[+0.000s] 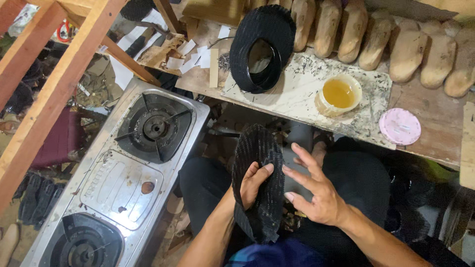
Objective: The person sits on the floor of a shoe workshop and applies glue by hand to a black fabric shoe upper, dipping their fingers into a cup of yellow adhesive and rubbing it along the edge of the shoe part, turning the part to coat different sections.
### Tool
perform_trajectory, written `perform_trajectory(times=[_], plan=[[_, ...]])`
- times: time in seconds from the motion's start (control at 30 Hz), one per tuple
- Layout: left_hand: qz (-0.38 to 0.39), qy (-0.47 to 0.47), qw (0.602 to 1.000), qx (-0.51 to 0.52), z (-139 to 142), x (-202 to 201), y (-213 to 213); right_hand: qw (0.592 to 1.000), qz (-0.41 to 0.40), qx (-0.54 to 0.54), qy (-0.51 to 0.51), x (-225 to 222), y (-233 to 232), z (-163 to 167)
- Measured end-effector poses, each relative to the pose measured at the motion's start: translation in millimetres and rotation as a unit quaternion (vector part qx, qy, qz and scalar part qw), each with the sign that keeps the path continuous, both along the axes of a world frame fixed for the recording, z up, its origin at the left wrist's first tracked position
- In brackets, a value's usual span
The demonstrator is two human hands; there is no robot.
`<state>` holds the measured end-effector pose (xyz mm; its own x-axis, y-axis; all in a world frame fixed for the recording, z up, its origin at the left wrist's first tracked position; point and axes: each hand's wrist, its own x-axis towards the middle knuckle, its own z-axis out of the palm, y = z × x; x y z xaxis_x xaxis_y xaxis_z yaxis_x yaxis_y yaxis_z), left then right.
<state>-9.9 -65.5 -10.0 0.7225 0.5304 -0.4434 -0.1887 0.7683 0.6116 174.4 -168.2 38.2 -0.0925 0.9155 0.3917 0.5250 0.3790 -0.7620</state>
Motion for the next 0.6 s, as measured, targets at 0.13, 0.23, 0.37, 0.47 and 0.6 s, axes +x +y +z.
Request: perform_trajectory(times=[0.13,0.23,0.37,0.47,0.6], plan=[[0.008,0.014,1.0,0.006,0,1,-1,1.0,0.005,-0.013,0.014,0,-5,-13],[-0.009,-0.032,0.999,0.008,0,-2,-2,0.999,0.006,-0.029,0.015,1,-8,-18],[-0.028,-0.051,0.998,0.014,-1,-2,-4,0.999,0.002,-0.031,0.019,2,-9,-19],[0.005,0.025,1.0,-0.004,0,-1,-5,0.999,-0.003,-0.028,0.022,2,-8,-20],[-0.005,-0.04,0.999,0.036,4,-3,-3,1.0,0.006,-0.011,-0.016,-4,-9,-21]])
